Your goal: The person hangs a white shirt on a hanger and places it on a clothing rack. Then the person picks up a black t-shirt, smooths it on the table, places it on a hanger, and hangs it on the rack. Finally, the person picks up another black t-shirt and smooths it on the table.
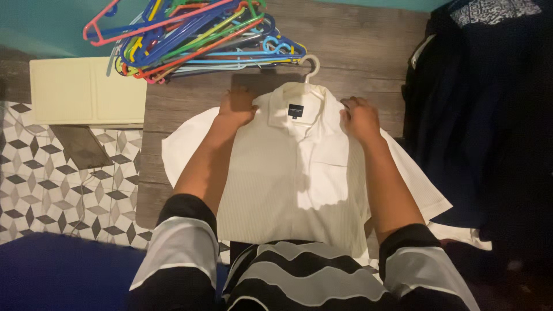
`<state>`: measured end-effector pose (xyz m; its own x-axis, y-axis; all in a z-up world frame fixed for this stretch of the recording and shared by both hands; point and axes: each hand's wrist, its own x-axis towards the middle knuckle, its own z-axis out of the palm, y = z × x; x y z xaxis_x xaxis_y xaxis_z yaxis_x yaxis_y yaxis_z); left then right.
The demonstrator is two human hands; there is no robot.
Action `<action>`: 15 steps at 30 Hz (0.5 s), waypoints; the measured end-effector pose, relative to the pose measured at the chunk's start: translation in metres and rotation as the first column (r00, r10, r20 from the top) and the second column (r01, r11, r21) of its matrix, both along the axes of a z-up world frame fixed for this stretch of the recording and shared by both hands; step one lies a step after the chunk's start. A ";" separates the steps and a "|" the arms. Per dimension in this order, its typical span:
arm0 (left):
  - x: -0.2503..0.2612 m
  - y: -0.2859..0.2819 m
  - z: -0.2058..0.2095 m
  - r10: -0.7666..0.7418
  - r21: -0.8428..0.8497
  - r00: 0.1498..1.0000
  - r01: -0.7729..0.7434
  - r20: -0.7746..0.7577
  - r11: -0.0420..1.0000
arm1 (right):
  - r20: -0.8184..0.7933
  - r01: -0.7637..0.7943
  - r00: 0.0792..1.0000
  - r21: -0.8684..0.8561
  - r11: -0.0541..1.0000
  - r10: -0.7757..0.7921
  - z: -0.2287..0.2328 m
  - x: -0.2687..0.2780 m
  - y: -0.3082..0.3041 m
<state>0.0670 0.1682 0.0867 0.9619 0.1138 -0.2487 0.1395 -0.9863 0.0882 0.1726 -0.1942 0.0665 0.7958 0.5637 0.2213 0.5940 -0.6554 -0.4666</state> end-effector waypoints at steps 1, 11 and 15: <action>0.000 0.001 -0.001 -0.017 0.003 1.000 0.017 -0.018 1.000 | -0.028 0.018 0.999 -0.033 0.999 -0.019 -0.003 0.000 0.002; -0.059 -0.010 0.024 0.063 -0.355 0.961 0.039 0.271 0.934 | -0.224 0.023 0.974 0.180 0.983 0.018 0.038 -0.039 -0.018; -0.092 -0.021 0.043 0.054 -0.387 0.889 0.143 0.455 0.911 | -0.162 0.000 0.986 0.297 0.955 0.050 0.080 -0.077 -0.029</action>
<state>-0.0249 0.1471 0.1296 0.9795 0.0535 0.1942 -0.0556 -0.8548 0.5160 0.0961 -0.2232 0.1468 0.8220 0.5130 0.2473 0.5062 -0.4592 -0.7300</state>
